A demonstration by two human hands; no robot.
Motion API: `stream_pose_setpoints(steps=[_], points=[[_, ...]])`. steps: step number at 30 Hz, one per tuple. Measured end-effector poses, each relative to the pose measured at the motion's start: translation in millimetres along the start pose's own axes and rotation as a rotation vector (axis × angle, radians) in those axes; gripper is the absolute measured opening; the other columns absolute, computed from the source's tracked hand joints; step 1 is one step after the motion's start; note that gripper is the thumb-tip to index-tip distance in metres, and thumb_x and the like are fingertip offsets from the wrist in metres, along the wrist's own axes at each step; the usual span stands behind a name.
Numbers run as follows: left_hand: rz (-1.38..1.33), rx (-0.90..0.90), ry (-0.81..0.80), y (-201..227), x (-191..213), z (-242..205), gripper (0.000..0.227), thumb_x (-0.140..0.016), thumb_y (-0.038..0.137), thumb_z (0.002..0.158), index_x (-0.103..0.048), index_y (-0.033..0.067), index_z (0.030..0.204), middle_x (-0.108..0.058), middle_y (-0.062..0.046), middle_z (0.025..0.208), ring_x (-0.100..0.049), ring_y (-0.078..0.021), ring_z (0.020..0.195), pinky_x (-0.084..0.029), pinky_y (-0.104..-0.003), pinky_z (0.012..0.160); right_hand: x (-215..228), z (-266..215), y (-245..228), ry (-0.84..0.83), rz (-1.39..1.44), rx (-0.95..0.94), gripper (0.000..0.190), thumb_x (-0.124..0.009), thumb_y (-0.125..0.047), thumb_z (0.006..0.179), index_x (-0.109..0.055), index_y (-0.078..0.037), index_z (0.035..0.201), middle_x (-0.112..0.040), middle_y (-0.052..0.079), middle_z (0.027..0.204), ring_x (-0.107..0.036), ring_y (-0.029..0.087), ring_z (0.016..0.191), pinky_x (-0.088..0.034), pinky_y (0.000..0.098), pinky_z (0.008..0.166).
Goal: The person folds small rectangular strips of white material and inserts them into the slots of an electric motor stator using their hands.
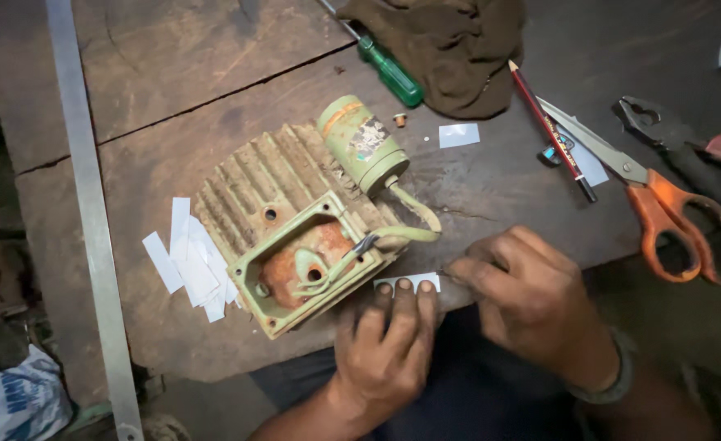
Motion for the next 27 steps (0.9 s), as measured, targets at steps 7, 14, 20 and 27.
stream_pose_setpoints(steps=[7,14,20,27], points=[[0.021,0.021,-0.051,8,3,4,0.032,-0.059,0.015,0.097,-0.075,0.0005,0.12,-0.07,-0.017,0.115,-0.068,-0.0318,0.098,-0.049,-0.048,0.08,3,3,4,-0.087,0.063,0.047,0.032,-0.069,0.005,0.066,-0.071,-0.006,0.097,-0.065,0.009,0.086,-0.066,0.029,0.082,-0.054,0.0389,0.069],[-0.025,0.017,-0.05,9,2,9,0.033,-0.058,0.013,0.096,-0.072,-0.0036,0.121,-0.068,-0.021,0.113,-0.069,-0.0363,0.1,-0.054,-0.052,0.09,8,3,9,-0.155,0.087,0.085,0.032,-0.071,0.0,0.065,-0.071,-0.006,0.096,-0.065,0.009,0.085,-0.065,0.029,0.08,-0.053,0.0398,0.068],[-0.008,0.004,-0.048,10,5,8,0.035,-0.056,0.012,0.096,-0.071,-0.0055,0.122,-0.067,-0.022,0.115,-0.067,-0.0368,0.101,-0.055,-0.052,0.092,10,2,10,-0.13,0.155,0.091,0.029,-0.071,0.003,0.067,-0.073,-0.006,0.095,-0.066,0.008,0.083,-0.065,0.027,0.077,-0.053,0.0375,0.066],[-0.046,0.018,-0.022,13,8,6,0.038,-0.056,0.013,0.091,-0.071,-0.0068,0.12,-0.066,-0.024,0.114,-0.066,-0.0388,0.1,-0.054,-0.057,0.095,7,-4,-7,-0.023,0.047,0.021,0.034,-0.07,0.007,0.064,-0.073,-0.003,0.097,-0.065,0.012,0.084,-0.065,0.031,0.081,-0.054,0.041,0.069]])
Point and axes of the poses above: each hand's wrist, its own z-axis towards the middle knuckle, its own x-axis out of the back of the hand, y = z × x, the point moved 2 cm from there along z, towards the middle knuckle
